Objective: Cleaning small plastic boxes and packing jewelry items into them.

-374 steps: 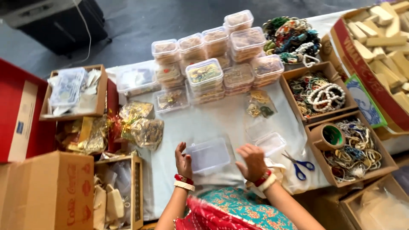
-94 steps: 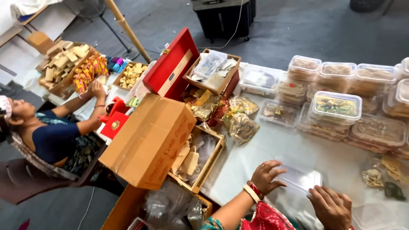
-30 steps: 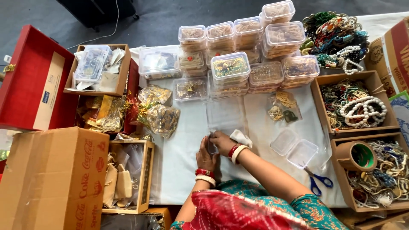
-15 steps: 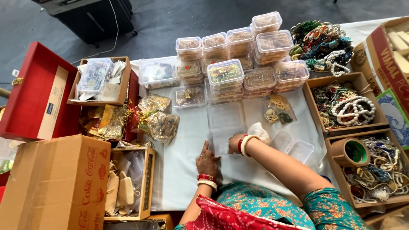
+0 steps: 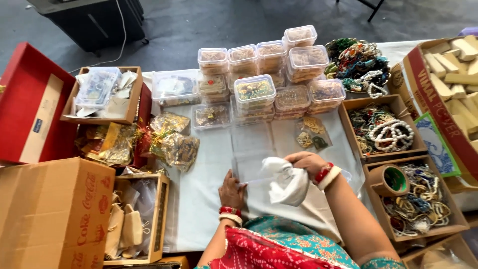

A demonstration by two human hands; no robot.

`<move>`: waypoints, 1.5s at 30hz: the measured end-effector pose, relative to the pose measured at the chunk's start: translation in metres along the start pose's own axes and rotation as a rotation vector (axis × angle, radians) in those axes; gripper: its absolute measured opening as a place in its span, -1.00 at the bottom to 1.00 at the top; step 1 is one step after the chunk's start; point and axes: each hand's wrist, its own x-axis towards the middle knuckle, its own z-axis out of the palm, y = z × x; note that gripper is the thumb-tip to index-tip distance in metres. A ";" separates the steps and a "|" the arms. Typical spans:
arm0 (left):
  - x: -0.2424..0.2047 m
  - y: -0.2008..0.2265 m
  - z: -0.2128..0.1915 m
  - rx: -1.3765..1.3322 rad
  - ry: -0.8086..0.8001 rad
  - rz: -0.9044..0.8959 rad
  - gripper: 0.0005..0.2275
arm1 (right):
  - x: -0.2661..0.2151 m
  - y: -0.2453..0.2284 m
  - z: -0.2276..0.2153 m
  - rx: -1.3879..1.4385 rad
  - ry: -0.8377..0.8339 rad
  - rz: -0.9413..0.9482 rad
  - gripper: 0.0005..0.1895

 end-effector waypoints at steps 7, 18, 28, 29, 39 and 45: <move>0.004 0.018 -0.020 -0.055 0.014 0.015 -0.67 | -0.052 0.039 -0.020 0.826 0.078 -0.199 -0.49; 0.032 -0.003 -0.033 -0.134 0.296 0.008 -0.49 | -0.067 0.055 0.050 -1.241 0.354 0.471 -0.71; 0.142 -0.064 -0.076 -0.097 0.609 -0.786 -0.73 | -0.059 0.056 0.085 -1.255 0.248 0.518 -0.71; 0.145 -0.073 -0.079 -0.099 0.610 -0.778 -0.73 | -0.059 0.048 0.088 -1.251 0.255 0.514 -0.71; 0.127 -0.053 -0.093 -0.531 0.488 -0.573 -0.74 | -0.045 0.023 0.103 -1.069 0.905 -0.254 -0.67; 0.099 0.006 -0.101 -1.065 0.015 -0.242 -0.71 | -0.028 -0.044 0.115 -0.761 0.778 -0.789 -0.43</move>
